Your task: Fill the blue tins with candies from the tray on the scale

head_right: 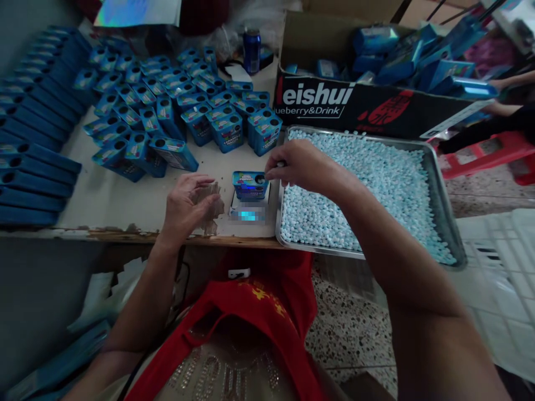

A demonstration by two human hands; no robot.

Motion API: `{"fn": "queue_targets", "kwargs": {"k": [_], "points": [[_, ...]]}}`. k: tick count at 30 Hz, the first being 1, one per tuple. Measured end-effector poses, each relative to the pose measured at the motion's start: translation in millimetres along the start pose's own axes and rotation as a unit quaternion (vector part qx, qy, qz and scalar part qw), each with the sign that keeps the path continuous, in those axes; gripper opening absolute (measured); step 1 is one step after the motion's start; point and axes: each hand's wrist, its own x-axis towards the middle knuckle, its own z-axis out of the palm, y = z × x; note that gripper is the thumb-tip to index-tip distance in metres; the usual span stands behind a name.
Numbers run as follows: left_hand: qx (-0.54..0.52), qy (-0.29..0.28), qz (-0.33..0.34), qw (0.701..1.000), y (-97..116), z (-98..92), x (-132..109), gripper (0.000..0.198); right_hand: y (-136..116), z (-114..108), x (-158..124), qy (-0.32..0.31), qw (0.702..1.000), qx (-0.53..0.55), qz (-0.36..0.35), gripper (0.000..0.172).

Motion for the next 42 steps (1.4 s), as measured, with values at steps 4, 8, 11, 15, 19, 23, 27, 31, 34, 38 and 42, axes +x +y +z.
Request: {"fn": "queue_targets", "kwargs": {"k": [4,8,11,15,19,23,27,31,34,38,42], "points": [[-0.001,-0.006,-0.020,1.000,-9.4,-4.9,-3.4,0.037,4.3,1.6,9.0,0.009,0.999,0.050,-0.013,0.005],[-0.012,0.000,-0.046,0.999,-13.2,-2.8,-2.9,0.049,8.0,-6.4,4.1,0.018,0.999,0.034,0.009,0.002],[-0.043,0.007,-0.058,0.997,-13.3,14.4,2.3,0.072,24.3,-16.1,-8.3,0.026,0.999,-0.002,0.029,0.005],[-0.083,-0.042,-0.045,0.995,-9.0,51.9,18.2,0.071,62.3,-7.4,-29.5,0.099,0.992,-0.068,0.047,0.018],[-0.071,-0.116,0.025,0.990,15.1,75.7,43.8,0.039,83.4,34.8,-37.4,0.220,0.955,0.185,0.073,0.015],[0.092,-0.130,0.220,0.962,63.7,84.1,69.5,0.047,80.6,69.6,-20.8,0.247,0.786,0.549,0.140,0.026],[0.144,-0.130,0.320,0.927,93.7,102.7,89.8,0.045,82.5,74.7,-3.3,0.174,0.622,0.744,0.171,0.039],[0.152,-0.121,0.283,0.939,87.4,121.9,102.6,0.046,97.7,71.8,1.3,0.149,0.538,0.808,0.188,0.040],[0.125,-0.080,0.241,0.959,77.2,125.1,103.3,0.043,110.2,71.8,2.5,0.151,0.506,0.831,0.174,0.035],[0.020,-0.031,0.152,0.988,62.4,118.1,92.7,0.030,118.5,73.6,3.7,0.189,0.516,0.821,0.152,0.017],[-0.101,-0.013,0.020,0.995,40.3,100.0,70.0,0.044,115.8,77.6,-2.0,0.204,0.535,0.808,0.141,0.013]]}}
